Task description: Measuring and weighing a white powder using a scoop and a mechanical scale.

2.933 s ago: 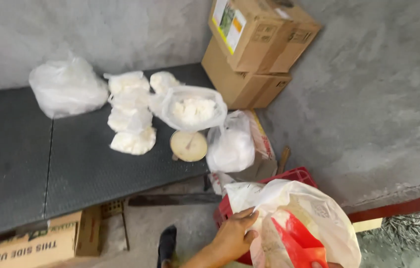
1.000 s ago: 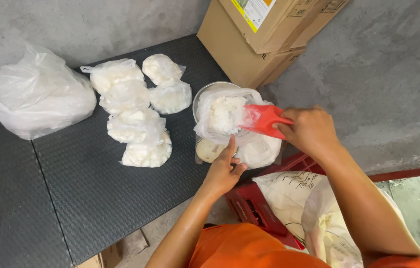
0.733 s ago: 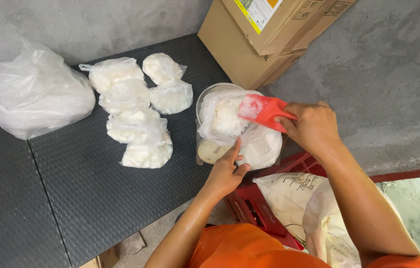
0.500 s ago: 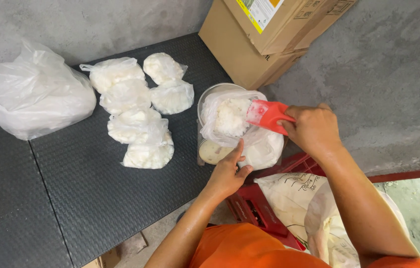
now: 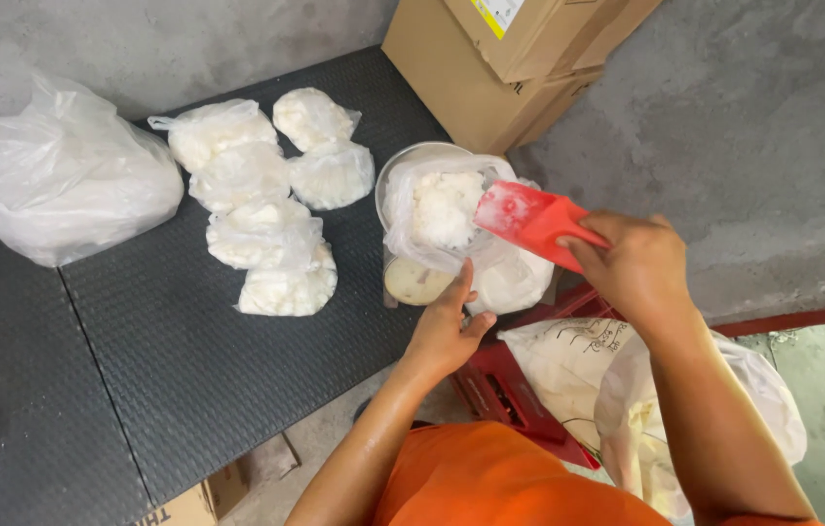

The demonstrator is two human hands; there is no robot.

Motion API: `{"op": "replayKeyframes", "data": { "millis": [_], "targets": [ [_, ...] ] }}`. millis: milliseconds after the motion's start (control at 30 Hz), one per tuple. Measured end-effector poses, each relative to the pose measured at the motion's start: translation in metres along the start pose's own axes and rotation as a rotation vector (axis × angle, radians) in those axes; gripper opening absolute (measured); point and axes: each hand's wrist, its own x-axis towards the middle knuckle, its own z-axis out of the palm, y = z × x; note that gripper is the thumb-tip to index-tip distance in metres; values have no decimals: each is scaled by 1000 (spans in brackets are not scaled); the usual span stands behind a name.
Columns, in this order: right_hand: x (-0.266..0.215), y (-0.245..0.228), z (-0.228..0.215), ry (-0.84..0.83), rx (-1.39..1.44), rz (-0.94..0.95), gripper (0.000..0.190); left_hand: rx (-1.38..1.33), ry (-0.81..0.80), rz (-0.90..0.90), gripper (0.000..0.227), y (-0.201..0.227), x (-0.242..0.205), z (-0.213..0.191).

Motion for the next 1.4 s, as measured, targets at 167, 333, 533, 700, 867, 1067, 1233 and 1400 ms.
{"op": "replayKeyframes", "data": {
  "millis": [167, 333, 533, 700, 867, 1067, 1233, 1400],
  "targets": [
    [-61, 24, 3, 96, 287, 220, 23, 11, 18, -11, 89, 14, -16, 16],
    [-127, 53, 13, 162, 684, 489, 14, 16, 1, 48, 91, 23, -30, 37],
    [-197, 86, 6, 255, 926, 662, 11, 78, -89, 5, 91, 39, -41, 66],
    [-240, 105, -7, 279, 927, 833, 11, 135, -129, 99, 91, 40, -44, 104],
    [-281, 120, -11, 304, 923, 826, 11, 132, -207, 126, 91, 51, -53, 137],
    [-324, 123, -30, 295, 886, 882, 12, 43, -282, 51, 89, 63, -69, 169],
    [-347, 131, -50, 302, 879, 904, 12, 181, -240, 234, 90, 52, -84, 190],
    [-383, 145, -65, 226, 801, 962, 12, 182, -262, 111, 70, 71, -98, 202]
  ]
}}
